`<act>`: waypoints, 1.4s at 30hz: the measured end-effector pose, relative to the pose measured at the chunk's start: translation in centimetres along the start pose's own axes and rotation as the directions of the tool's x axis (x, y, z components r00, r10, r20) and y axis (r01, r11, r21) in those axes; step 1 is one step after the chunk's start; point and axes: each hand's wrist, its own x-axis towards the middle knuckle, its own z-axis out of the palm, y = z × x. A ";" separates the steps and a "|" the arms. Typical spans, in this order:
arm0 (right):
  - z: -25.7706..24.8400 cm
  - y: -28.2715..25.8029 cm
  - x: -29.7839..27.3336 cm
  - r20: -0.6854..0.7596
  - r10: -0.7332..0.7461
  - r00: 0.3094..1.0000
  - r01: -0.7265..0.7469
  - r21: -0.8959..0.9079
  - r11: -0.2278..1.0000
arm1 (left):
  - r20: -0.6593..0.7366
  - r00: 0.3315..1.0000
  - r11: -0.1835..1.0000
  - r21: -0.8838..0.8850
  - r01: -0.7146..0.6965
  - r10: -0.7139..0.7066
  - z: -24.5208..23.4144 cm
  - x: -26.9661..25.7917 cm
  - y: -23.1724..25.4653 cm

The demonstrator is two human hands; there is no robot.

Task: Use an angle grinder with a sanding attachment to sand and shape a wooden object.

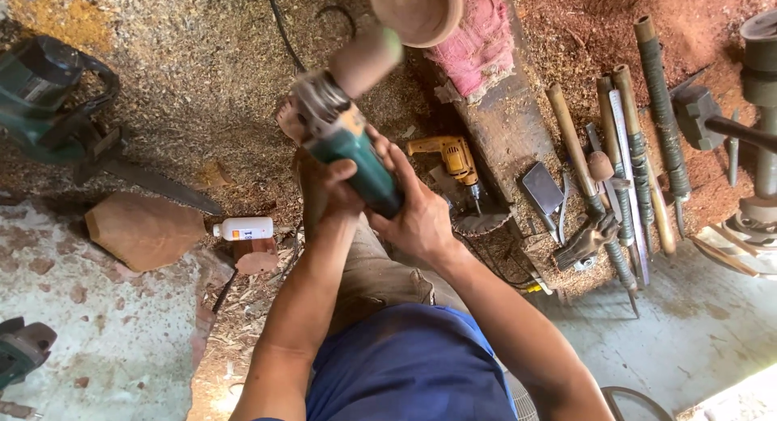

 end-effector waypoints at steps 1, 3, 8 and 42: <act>0.1 0.2 -0.6 -0.023 0.004 1.000 -0.004 0.007 1.000 | 0.112 0.991 0.992 -0.096 0.079 -0.069 -1.9 0.0 -1.5; 0.1 0.1 -1.0 -0.044 0.001 0.999 -0.001 0.011 1.000 | 0.231 0.966 0.970 -0.182 0.160 -0.116 -3.4 -0.1 -2.8; 0.0 -0.6 -0.6 -0.013 0.047 0.999 -0.047 -0.012 0.999 | 0.241 0.957 0.930 -0.289 0.227 -0.159 -3.0 -0.2 -2.3; -10.3 0.2 13.9 -0.498 -0.205 0.843 0.179 -0.100 0.979 | 0.312 0.950 0.984 -0.162 0.071 -0.018 -8.6 -6.8 3.1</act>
